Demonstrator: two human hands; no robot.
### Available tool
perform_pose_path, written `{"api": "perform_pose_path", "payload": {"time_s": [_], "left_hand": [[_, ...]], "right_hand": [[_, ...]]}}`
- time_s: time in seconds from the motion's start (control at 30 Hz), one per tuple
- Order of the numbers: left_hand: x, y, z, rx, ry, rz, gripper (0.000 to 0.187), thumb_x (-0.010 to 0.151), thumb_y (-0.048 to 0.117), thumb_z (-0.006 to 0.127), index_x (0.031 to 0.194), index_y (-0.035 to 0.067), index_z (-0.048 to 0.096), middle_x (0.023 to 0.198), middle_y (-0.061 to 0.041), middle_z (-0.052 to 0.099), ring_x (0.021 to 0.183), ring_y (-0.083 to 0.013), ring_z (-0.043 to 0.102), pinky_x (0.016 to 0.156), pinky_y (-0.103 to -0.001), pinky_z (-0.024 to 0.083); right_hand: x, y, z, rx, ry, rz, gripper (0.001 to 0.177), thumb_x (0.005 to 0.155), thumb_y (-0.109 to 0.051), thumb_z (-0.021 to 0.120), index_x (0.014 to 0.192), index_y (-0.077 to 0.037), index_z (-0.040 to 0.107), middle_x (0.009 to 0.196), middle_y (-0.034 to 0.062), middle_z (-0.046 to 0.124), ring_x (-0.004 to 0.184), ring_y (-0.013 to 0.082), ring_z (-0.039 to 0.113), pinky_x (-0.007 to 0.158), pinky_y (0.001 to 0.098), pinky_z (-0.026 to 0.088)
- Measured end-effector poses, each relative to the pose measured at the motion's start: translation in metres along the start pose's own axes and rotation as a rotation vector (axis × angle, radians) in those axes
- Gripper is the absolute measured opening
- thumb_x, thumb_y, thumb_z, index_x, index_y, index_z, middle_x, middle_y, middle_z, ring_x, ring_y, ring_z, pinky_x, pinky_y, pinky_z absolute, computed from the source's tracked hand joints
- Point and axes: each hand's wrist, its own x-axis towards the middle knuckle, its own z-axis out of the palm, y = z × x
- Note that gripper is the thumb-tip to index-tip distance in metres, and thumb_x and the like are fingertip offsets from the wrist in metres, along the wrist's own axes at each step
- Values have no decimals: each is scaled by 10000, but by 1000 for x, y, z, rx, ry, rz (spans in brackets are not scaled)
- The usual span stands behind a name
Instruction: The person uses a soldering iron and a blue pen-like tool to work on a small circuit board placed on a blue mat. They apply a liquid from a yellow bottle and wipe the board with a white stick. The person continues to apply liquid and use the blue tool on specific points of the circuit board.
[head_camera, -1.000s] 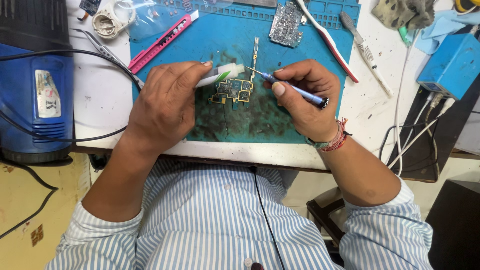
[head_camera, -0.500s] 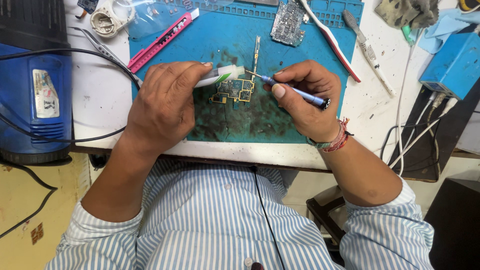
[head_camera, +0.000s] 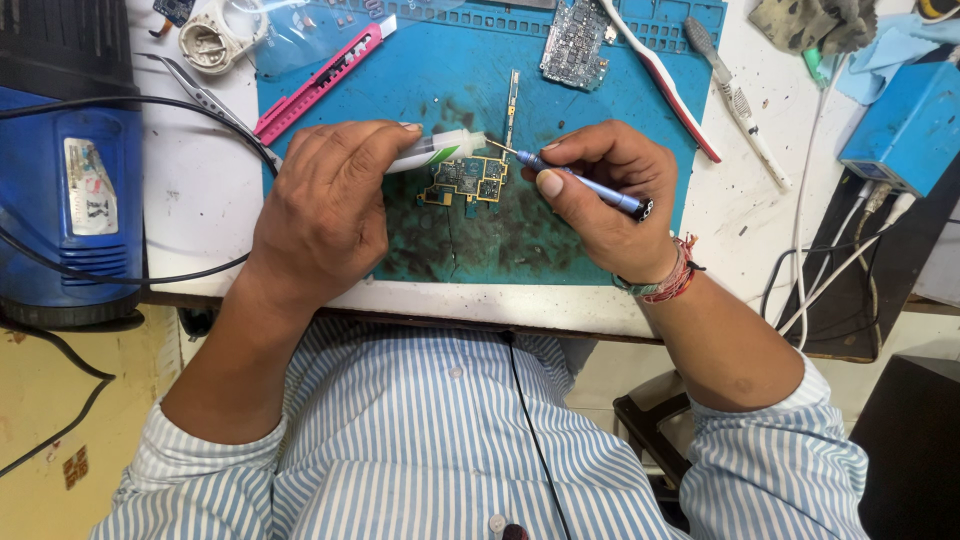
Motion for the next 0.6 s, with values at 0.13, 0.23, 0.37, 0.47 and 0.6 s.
{"api": "perform_pose_path", "payload": {"time_s": [0.13, 0.23, 0.37, 0.47, 0.6], "left_hand": [[0, 0, 0, 5, 2, -6, 491, 879, -187, 566, 1333, -3, 593, 1219, -158, 675, 1111, -341, 655, 991, -440, 505], [0, 0, 1, -7, 9, -5, 494, 892, -184, 566, 1352, -6, 587, 1230, -163, 672, 1115, -343, 653, 996, -437, 508], [0, -1, 1, -25, -6, -7, 500, 901, -157, 582, 1377, -5, 582, 1245, -170, 671, 1115, -349, 652, 1007, -437, 515], [-1, 0, 3, 51, 21, -69, 481, 940, -134, 614, 1401, -3, 584, 1241, -171, 675, 1106, -344, 657, 1002, -441, 517], [-5, -5, 7, 197, 122, -169, 463, 996, -96, 646, 1440, 3, 560, 1314, -179, 642, 1178, -340, 657, 1050, -430, 509]], "right_hand": [[0, 2, 0, -3, -7, -14, 143, 1042, -4, 716, 1167, 18, 651, 1020, 101, 729, 877, 63, 680, 780, 201, 547], [-1, 3, 0, -20, 24, 0, 157, 1046, -29, 723, 1181, 12, 655, 1018, 113, 739, 787, 42, 641, 701, 185, 518], [-1, 1, 0, 0, 68, 25, 170, 1057, -65, 721, 1192, -3, 640, 1052, 135, 748, 765, 49, 649, 672, 195, 532], [1, 1, 0, 6, 70, 10, 175, 1059, -64, 722, 1199, -1, 638, 1053, 138, 741, 788, 63, 661, 673, 197, 537], [0, 1, -4, -64, 82, -2, 184, 1063, -70, 723, 1208, 6, 638, 1050, 123, 734, 770, 54, 648, 660, 189, 526]]}}
